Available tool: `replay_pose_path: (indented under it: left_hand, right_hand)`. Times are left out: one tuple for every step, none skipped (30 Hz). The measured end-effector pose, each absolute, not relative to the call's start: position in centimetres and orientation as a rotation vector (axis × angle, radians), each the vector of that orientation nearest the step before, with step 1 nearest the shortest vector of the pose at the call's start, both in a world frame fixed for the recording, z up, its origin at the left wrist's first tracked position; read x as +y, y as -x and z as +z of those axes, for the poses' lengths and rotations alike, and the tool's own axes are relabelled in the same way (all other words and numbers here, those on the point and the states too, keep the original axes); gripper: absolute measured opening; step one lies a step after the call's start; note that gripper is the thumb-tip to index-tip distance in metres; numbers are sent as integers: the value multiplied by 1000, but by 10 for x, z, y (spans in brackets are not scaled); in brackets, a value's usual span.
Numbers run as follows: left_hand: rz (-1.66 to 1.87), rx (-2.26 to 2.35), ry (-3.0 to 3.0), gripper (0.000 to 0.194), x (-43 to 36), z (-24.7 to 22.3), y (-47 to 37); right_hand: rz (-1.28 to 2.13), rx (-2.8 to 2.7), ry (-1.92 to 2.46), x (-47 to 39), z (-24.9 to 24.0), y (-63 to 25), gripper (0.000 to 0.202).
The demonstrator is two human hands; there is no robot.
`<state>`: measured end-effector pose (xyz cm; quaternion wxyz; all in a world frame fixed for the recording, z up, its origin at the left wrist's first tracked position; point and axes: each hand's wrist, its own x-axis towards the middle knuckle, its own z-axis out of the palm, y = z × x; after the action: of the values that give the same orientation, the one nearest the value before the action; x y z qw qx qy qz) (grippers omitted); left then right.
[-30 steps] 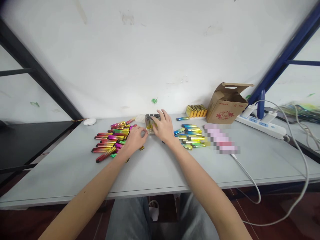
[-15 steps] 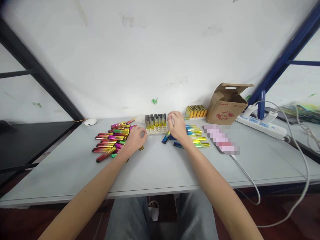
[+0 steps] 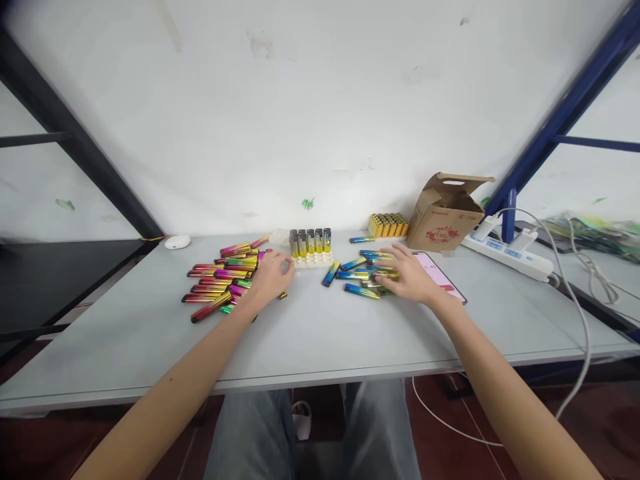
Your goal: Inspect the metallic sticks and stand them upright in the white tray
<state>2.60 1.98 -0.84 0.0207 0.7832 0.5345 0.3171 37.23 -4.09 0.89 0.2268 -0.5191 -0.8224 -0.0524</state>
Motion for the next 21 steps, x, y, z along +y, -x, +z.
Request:
replay_pose_path:
  left_hand:
    - [982, 1656, -2429, 15, 19, -8, -26]
    - [982, 1654, -2430, 15, 19, -8, -26]
    - [982, 1653, -2431, 15, 19, -8, -27]
    - [981, 1649, -2435, 15, 18, -8, -27]
    - [980, 1643, -2441, 16, 18, -7, -27]
    - [980, 1636, -2449, 16, 18, -7, -27]
    - [980, 1629, -2457, 16, 18, -6, -27]
    - [980, 1627, -2463, 16, 18, -6, -27]
    - [980, 1631, -2465, 16, 17, -5, -28]
    - [980, 1643, -2462, 16, 17, -5, -28]
    - [980, 1660, -2457, 16, 17, -5, -28]
    - [981, 1676, -2451, 16, 17, -4, -28]
    - [982, 1686, -2447, 16, 17, -4, -28]
    - [983, 1693, -2443, 16, 17, -4, -28]
    - [984, 1697, -2439, 15, 16, -4, -28]
    - [984, 1700, -2435, 15, 16, -3, -28]
    - [985, 1703, -2431, 15, 15, -3, -28]
    - [986, 1704, -2427, 14, 15, -3, -28]
    - [989, 1703, -2424, 14, 15, -2, -28]
    - [992, 1699, -2422, 14, 14, -2, -28]
    - [995, 1693, -2422, 14, 14, -2, -28]
  right_hand:
    - [-172, -2288, 1459, -43, 5, -374, 34]
    - [-192, -2297, 1480, -44, 1, -375, 33]
    - [-200, -2290, 1499, -45, -3, -376, 33]
    - [-198, -2279, 1511, -44, -7, -376, 33]
    - [-189, -2266, 1515, -44, -10, -377, 33]
    - [-174, -2253, 1511, -43, -12, -378, 32]
    - [-156, -2241, 1497, -42, -14, -378, 31]
    - [-134, -2224, 1475, -41, -14, -377, 29]
    - [-108, -2195, 1448, -40, -14, -376, 28]
    - [-75, -2152, 1424, -39, -12, -373, 26]
    - [-34, -2098, 1397, -38, -10, -368, 26]
    - [15, -2025, 1378, -36, -6, -361, 26]
    - [72, -1956, 1370, -34, -2, -353, 27]
    - [145, -1891, 1342, -30, 2, -342, 28]
    - [237, -1839, 1288, -25, 6, -331, 30]
    - [344, -1788, 1218, -19, 11, -318, 31]
    - [444, -1716, 1136, -12, 15, -304, 32]
    - [539, -1622, 1058, -4, 18, -290, 33]
    - [642, -1530, 997, 4, 21, -277, 34]
    - [748, -1452, 955, 11, 23, -264, 34]
    - [844, -1382, 936, 18, 24, -253, 34]
